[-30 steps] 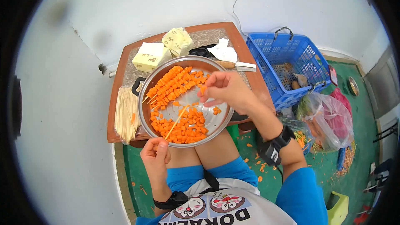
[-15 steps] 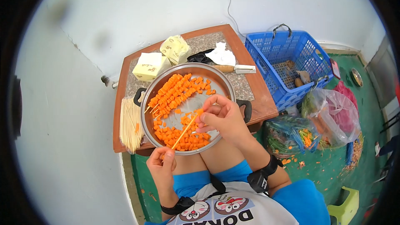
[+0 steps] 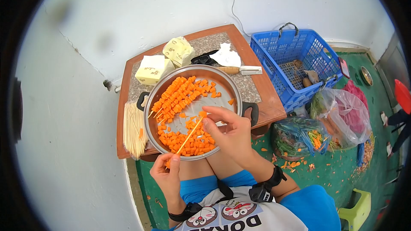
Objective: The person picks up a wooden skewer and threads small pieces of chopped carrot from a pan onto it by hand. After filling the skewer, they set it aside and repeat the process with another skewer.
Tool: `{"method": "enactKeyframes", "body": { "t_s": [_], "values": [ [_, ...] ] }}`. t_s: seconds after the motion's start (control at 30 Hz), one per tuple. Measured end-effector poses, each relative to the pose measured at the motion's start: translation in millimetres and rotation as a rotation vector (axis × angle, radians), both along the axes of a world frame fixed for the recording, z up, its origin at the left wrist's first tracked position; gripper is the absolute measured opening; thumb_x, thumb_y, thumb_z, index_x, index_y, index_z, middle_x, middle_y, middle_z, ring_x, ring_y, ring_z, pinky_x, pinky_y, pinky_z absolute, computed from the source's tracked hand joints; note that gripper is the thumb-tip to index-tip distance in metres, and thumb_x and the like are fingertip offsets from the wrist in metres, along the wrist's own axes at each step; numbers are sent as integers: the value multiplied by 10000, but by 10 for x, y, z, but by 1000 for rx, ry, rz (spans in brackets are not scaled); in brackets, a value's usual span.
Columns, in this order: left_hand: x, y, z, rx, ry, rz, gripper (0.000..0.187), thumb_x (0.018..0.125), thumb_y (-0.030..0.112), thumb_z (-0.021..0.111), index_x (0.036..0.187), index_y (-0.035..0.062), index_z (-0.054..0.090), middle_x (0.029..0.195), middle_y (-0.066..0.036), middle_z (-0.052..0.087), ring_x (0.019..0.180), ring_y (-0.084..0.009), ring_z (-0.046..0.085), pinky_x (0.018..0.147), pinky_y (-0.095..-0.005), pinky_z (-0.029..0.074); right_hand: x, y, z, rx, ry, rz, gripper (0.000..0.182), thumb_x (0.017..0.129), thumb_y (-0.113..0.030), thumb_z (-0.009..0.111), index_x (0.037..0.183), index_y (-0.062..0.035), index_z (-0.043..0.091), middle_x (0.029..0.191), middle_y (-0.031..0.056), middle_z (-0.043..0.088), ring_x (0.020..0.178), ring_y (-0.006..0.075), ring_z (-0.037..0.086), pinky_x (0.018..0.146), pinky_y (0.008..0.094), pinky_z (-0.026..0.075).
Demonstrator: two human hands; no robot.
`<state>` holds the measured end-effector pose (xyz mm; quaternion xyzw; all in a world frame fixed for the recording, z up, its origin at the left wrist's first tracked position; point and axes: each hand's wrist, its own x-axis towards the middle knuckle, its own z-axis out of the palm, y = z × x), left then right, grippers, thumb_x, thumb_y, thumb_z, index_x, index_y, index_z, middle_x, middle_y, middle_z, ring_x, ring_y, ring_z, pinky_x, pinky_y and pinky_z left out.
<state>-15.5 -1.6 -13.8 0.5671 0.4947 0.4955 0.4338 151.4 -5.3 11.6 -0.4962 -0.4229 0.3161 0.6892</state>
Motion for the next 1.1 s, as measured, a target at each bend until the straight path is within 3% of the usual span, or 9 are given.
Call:
{"method": "enactKeyframes", "body": {
  "t_s": [0.2,0.27,0.37,0.7,0.9,0.97,1.0,1.07,1.1],
  "values": [
    [12,-14,11,64,29,15,116,713,53,618,722,-41,550,639,-21,527,582,-52,450,525,-166,358,-31,-9,-11,50,-143,-91,228,741,48,529,968,49,538,814,99,580,693,119,576,581,196,486],
    [20,-15,-4,160,42,16,97,730,56,594,724,-27,544,589,21,462,513,-21,383,453,-147,278,-37,-11,-15,57,-173,-111,216,738,48,532,954,48,546,819,98,582,691,115,575,567,189,481],
    [5,-34,27,114,36,31,105,706,42,621,711,-37,553,615,-20,523,550,-53,441,500,-170,356,-33,-7,-34,109,-308,-169,207,724,59,542,929,34,565,819,95,588,690,106,574,556,181,477],
    [17,-76,53,219,74,53,102,708,46,622,708,-33,557,587,-11,511,520,-36,415,448,-163,322,-8,-22,2,238,-697,-251,230,682,93,553,890,1,586,751,101,592,609,111,559,512,188,437],
    [-21,-62,18,179,34,35,106,711,57,622,709,-30,560,583,-14,518,518,-45,429,462,-166,337,-11,-38,69,226,-716,-223,225,675,96,549,877,6,588,720,108,585,582,140,556,501,211,425],
    [-84,-48,1,-160,-86,-54,102,707,59,624,717,-24,568,591,-32,536,532,-54,454,477,-174,361,2,-53,70,220,-706,-206,222,673,96,549,872,6,589,717,109,583,585,153,558,503,224,428],
    [-59,-51,10,-160,-88,-54,102,707,59,624,717,-24,568,591,-32,536,532,-54,454,477,-174,361,6,-68,60,216,-745,-192,219,668,88,556,866,1,593,717,112,583,596,168,562,512,232,434],
    [24,-51,43,213,124,5,100,702,64,627,727,-18,575,603,-47,549,540,-60,473,481,-183,373,-52,-108,13,212,-783,-177,217,664,81,563,861,-4,596,716,115,582,608,183,567,521,240,441],
    [44,-41,44,213,123,6,100,702,64,627,727,-18,575,603,-47,549,540,-60,473,481,-183,373,-149,-139,-31,199,-771,-58,214,660,71,571,858,-6,599,721,119,582,623,191,571,535,245,447]
  ]
}}
